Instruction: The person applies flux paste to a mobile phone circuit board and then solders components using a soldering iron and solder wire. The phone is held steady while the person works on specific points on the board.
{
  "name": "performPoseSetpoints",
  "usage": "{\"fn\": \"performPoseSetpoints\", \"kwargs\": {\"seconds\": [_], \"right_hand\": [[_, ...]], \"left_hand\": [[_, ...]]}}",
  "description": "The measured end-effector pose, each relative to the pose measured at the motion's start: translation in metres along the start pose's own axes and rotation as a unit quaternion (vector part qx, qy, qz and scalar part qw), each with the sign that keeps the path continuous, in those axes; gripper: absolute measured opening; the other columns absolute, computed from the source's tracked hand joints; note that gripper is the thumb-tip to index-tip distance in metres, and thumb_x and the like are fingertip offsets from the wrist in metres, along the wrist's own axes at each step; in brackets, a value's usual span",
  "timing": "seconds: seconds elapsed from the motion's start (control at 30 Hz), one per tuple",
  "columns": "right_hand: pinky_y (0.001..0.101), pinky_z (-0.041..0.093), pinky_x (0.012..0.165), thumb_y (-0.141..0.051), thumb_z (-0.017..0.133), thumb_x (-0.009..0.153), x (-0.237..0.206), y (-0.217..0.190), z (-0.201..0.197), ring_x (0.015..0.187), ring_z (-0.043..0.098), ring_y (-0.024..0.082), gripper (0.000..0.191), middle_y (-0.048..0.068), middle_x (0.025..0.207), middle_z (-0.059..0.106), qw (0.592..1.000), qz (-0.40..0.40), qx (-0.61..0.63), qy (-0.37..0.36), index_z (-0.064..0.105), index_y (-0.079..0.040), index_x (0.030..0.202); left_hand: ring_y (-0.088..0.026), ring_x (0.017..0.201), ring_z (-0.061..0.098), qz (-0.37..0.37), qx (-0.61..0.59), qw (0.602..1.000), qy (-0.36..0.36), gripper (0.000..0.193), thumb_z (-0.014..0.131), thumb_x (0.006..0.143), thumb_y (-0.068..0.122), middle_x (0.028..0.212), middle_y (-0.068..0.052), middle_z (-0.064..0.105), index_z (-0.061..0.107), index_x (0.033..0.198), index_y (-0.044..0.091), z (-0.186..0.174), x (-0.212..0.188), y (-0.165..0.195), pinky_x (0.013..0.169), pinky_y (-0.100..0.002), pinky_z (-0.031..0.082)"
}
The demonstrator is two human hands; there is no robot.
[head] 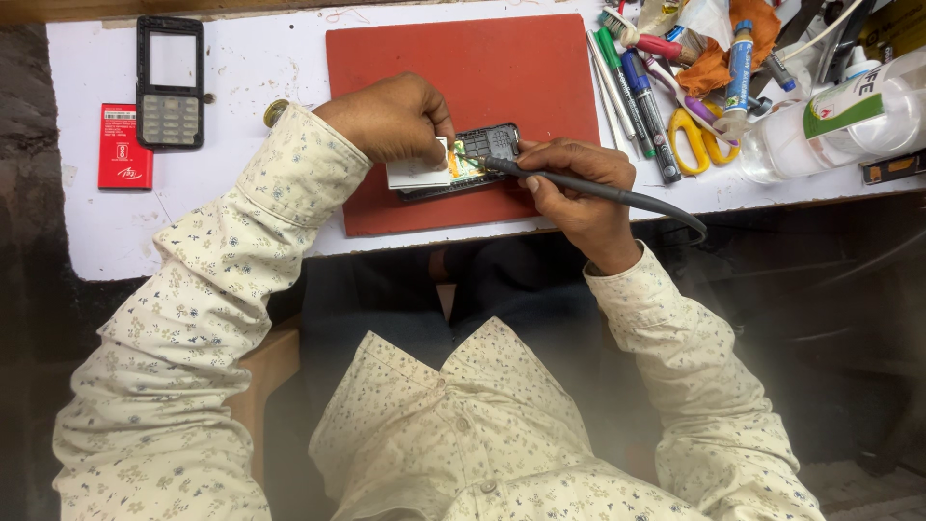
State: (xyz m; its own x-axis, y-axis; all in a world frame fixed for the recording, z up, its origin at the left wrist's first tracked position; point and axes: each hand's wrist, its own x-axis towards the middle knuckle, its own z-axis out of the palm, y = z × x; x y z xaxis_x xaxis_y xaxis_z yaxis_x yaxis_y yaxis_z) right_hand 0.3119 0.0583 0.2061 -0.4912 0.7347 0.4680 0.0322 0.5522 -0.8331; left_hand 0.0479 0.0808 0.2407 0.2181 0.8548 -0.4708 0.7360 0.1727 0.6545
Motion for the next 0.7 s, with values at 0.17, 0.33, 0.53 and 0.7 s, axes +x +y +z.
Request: {"fn": "performPoseSetpoints", "kwargs": {"seconds": [0.17,0.33,0.53,0.7], "right_hand": [[0.0424,0.057,0.113,0.005,0.068,0.09,0.0004,0.0003,-0.0002,0.089,0.074,0.02,0.014,0.013,0.089,0.073,1.0,0.006,0.003,0.001,0.072,0.006,0.104],[0.0424,0.057,0.112,0.005,0.069,0.09,0.0003,0.0002,0.0,0.087,0.074,0.021,0.015,0.014,0.089,0.074,1.0,0.003,-0.01,0.001,0.072,0.007,0.105],[0.0429,0.058,0.113,0.005,0.068,0.09,0.0002,0.0013,-0.0001,0.089,0.074,0.021,0.014,0.014,0.089,0.073,1.0,-0.002,0.004,-0.001,0.072,0.006,0.103],[0.0414,0.058,0.113,0.005,0.068,0.09,-0.0005,0.0003,0.0003,0.086,0.074,0.019,0.015,0.013,0.087,0.073,1.0,0.008,-0.003,0.0,0.072,0.007,0.104]], "left_hand": [[-0.022,0.088,0.072,-0.007,-0.002,1.0,0.0,0.025,0.08,0.072,0.013,0.091,-0.012,0.075,0.076,0.097,0.007,-0.0005,-0.0008,0.0017,0.076,-0.038,0.057],[-0.022,0.088,0.072,-0.013,0.0,1.0,-0.003,0.026,0.08,0.072,0.012,0.091,-0.011,0.075,0.076,0.097,0.007,-0.0007,-0.0008,0.0023,0.077,-0.038,0.057],[-0.022,0.089,0.072,-0.009,-0.002,1.0,-0.002,0.026,0.079,0.073,0.012,0.092,-0.012,0.076,0.076,0.098,0.008,0.0005,-0.0001,0.0005,0.078,-0.037,0.057],[-0.023,0.089,0.073,-0.009,0.002,1.0,-0.004,0.027,0.079,0.072,0.012,0.092,-0.012,0.076,0.076,0.098,0.007,0.0001,-0.0003,-0.0002,0.078,-0.038,0.057]]}}
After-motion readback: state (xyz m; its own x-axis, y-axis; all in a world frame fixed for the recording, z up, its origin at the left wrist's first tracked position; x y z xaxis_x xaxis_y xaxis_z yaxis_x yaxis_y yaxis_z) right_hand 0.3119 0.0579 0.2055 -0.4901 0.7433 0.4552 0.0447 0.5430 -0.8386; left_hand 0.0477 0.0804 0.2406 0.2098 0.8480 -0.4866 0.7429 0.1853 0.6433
